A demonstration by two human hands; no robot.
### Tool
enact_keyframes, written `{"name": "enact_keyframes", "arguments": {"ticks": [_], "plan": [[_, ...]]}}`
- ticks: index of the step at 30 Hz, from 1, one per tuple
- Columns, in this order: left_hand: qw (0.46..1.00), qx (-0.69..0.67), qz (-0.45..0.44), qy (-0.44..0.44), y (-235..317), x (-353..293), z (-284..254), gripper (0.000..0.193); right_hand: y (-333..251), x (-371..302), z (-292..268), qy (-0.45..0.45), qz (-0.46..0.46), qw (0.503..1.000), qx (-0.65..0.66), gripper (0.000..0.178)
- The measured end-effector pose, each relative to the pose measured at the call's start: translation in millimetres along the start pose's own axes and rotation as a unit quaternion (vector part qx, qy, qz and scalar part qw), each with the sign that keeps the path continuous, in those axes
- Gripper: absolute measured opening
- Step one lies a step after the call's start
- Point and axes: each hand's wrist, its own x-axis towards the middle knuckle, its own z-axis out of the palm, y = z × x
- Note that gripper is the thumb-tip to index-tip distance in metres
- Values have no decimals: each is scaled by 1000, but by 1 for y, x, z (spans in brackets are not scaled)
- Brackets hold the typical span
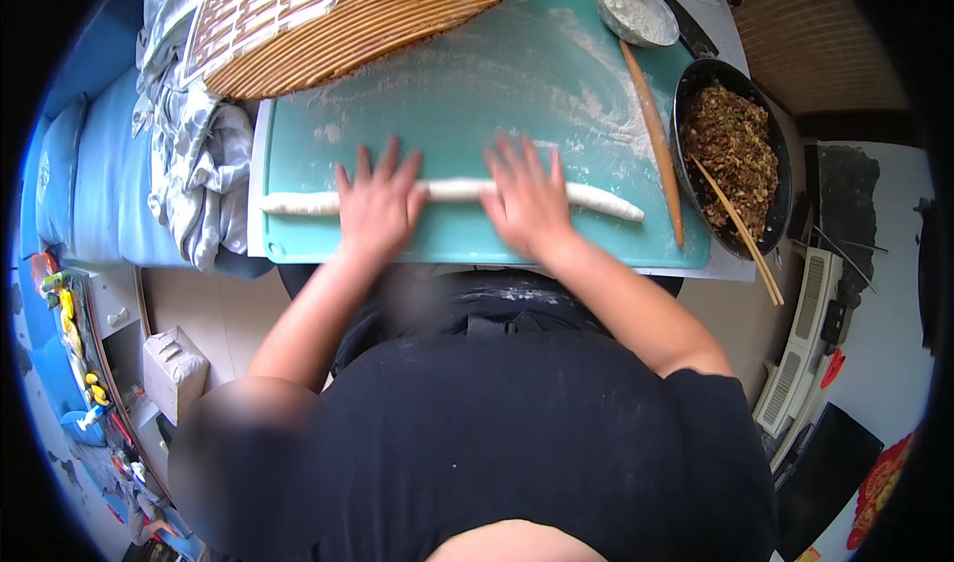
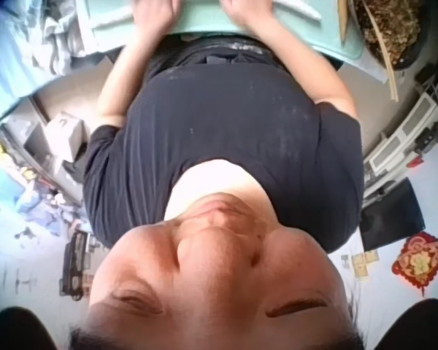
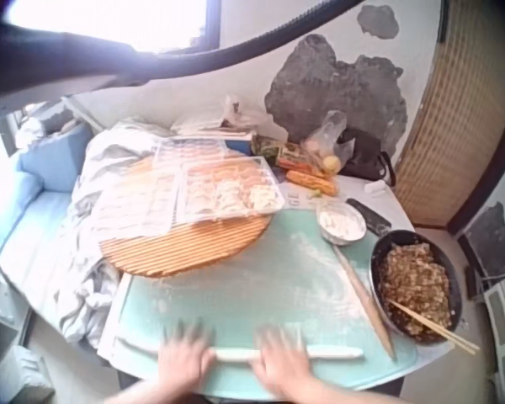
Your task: The person folds a dumpling wrapper around a filling and places it on a tray. They then retrieve a large piece of dough from a bowl, knead it on a floured cutting board, and roll it into a long, thin log using their hands.
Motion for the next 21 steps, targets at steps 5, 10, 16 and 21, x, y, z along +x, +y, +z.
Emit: {"name": "enact_keyframes", "arguments": {"ticks": [5,10,16,21], "plan": [[991,59,-77,90,-33,47,7,53,27,44,-1,96,5,992,-86,56],[999,21,-19,43,-44,-62,5,59,33,-52,-8,-44,-74,996,-28,61],[996,17,-34,85,-85,-15,4,50,61,-16,-5,6,7,997,-79,59],[994,-6,-53,96,-117,-8,17,47,101,-21,-7,20,54,995,-80,58]]}}
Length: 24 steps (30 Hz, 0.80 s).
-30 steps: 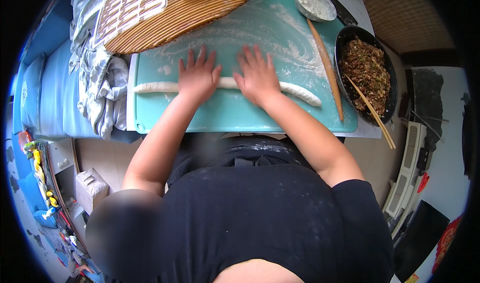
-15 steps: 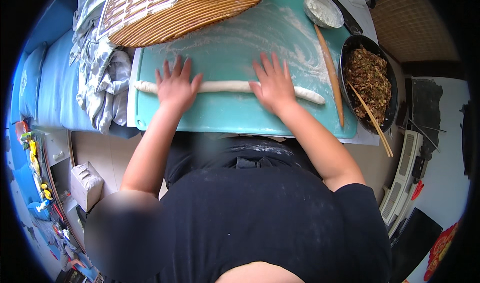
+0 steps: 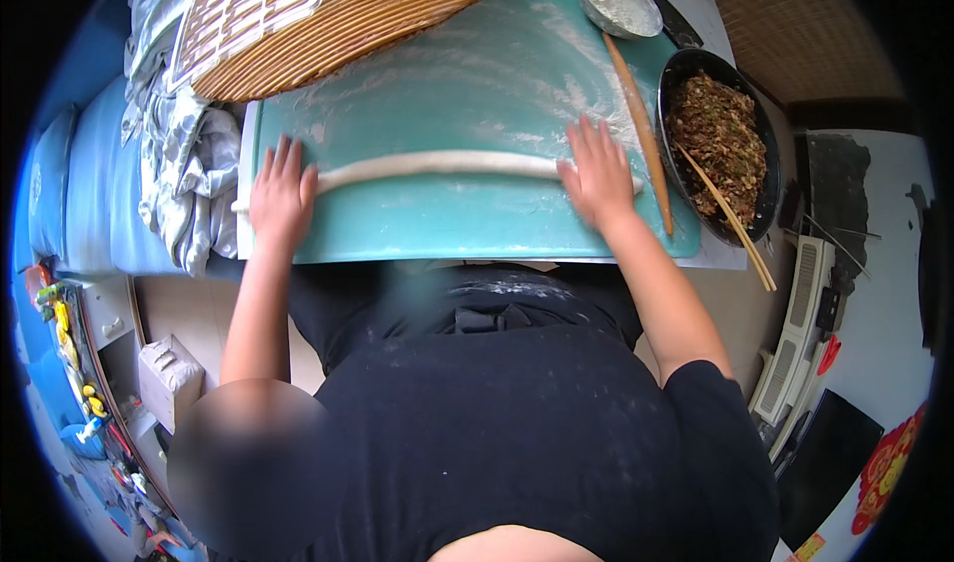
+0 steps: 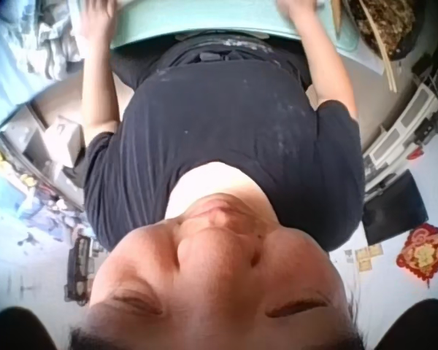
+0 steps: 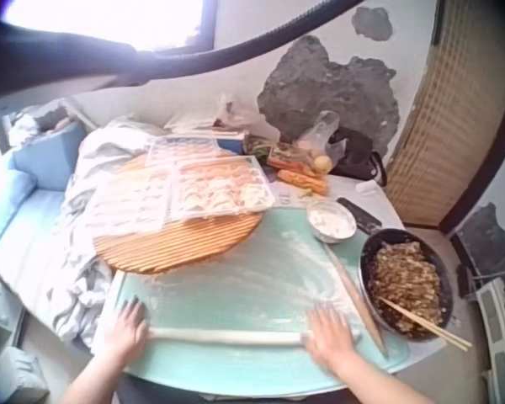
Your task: The person folds a dumpling wrapper around a filling and places it on a tray. They then retrieve a large piece of dough from a bowl, knead it on a floured cutting board, and roll it into a long, thin log using their hands.
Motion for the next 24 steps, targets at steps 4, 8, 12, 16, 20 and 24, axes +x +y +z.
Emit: {"name": "enact_keyframes", "arguments": {"ticks": [4,8,12,16,20,24], "plan": [[999,30,-9,-5,14,-81,-6,52,1,-101,0,-10,-41,998,55,61],[999,33,-24,-3,4,-66,-2,53,6,-95,4,-11,8,998,61,58],[995,46,-83,22,-35,4,14,46,32,-18,7,57,13,998,-1,55],[998,49,-40,0,-20,-13,1,46,39,-42,12,60,-22,997,36,56],[998,67,8,18,-7,-80,-8,50,32,-117,7,15,-6,998,53,65],[999,41,-13,-10,-23,-62,-6,52,34,-99,9,83,-30,994,70,63]]}}
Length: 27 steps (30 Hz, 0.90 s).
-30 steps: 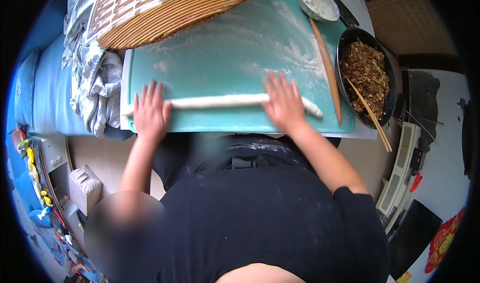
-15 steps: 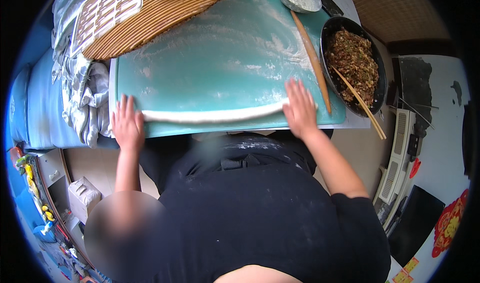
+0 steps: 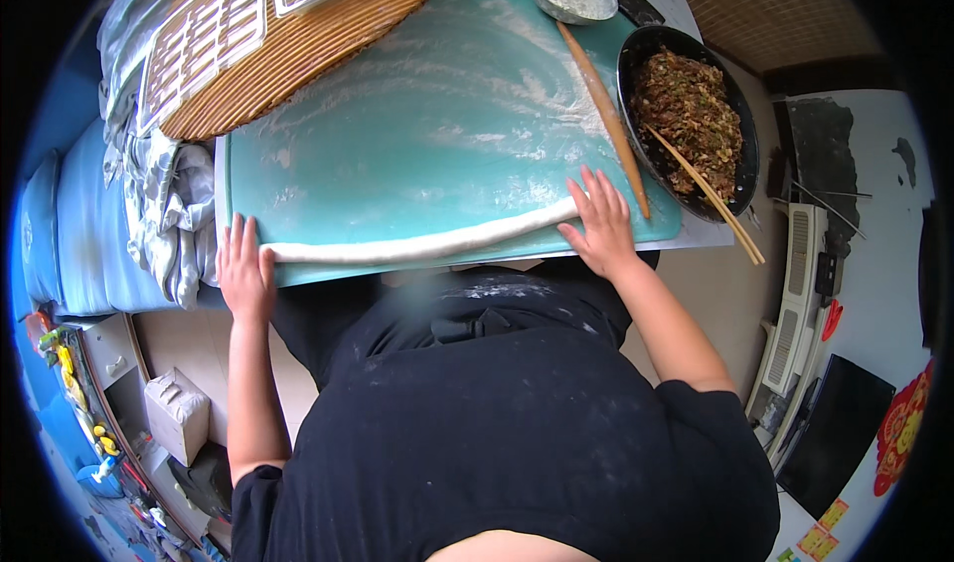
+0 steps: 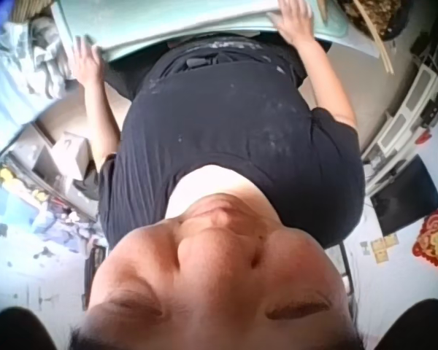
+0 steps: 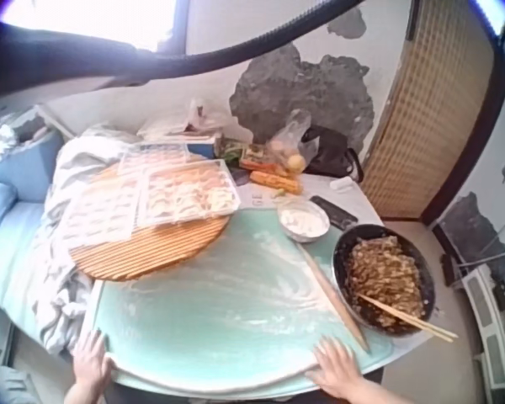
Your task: The person folds a dumpling wrapper around a filling and places it on a tray. They then retrieve a large piece of dough from a bowl, knead it on a floured cutting board, and roll it into a long, thin log using their hands.
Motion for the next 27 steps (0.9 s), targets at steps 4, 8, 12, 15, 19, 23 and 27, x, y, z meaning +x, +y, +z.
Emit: {"name": "enact_keyframes", "arguments": {"ticks": [4,8,12,15,19,23,27], "plan": [[993,78,-85,-40,-2,51,-2,52,18,29,-3,47,-14,997,59,41],[999,-35,-6,-25,59,71,-21,45,19,23,-17,34,20,992,119,31],[932,-268,232,-74,200,74,-88,55,-24,50,-62,-25,177,929,325,28],[866,-366,329,-84,279,87,-97,70,-28,71,-76,-62,167,792,584,28],[801,-562,149,-140,306,104,-68,56,-22,89,-107,-12,195,734,650,36],[659,-731,104,-146,326,87,-81,47,-41,138,-57,162,239,540,791,60],[530,-847,11,-33,323,100,-77,72,-107,128,-69,73,84,584,804,69]]}}
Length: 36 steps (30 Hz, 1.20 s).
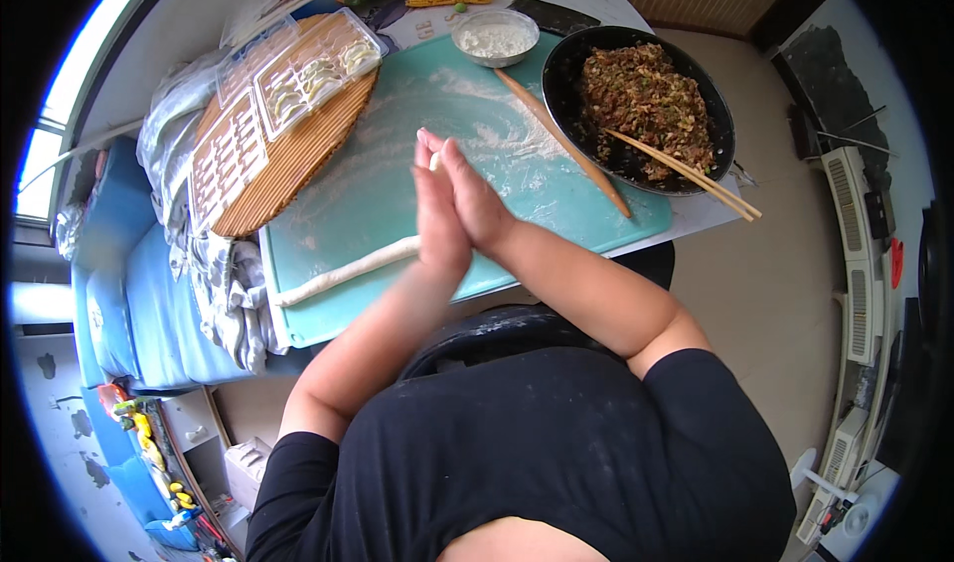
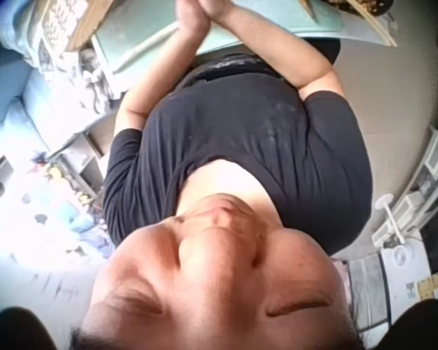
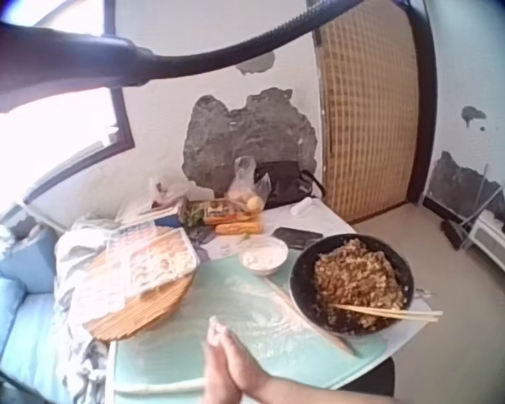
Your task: The person folds a dumpling wrapper around a filling and places it on a tray. They then retrieve a large piece of dough from a bowl, knead it on a floured cutting board, and roll it into a long, thin log using their hands.
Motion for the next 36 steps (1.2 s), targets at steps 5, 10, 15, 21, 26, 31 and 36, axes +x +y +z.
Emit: {"name": "enact_keyframes", "arguments": {"ticks": [5,10,15,21,26,31,36], "plan": [[998,7,-40,51,50,29,7,85,-3,-30,14,-42,-97,989,-99,67],[998,31,22,-56,22,-21,24,72,-8,25,-15,33,-50,998,14,74],[996,83,10,-11,56,17,17,77,-9,-32,6,-97,-159,975,-118,82],[982,116,59,-134,33,-6,14,83,-16,-2,-5,-14,-60,994,85,74],[987,93,67,-110,35,-1,28,79,-5,-21,-8,-47,-159,986,-28,78],[996,85,-15,-18,37,20,22,76,4,-57,-3,-56,-124,989,-48,77],[971,72,-51,-223,-6,-21,27,74,-8,-15,-58,135,-74,986,58,77]]}}
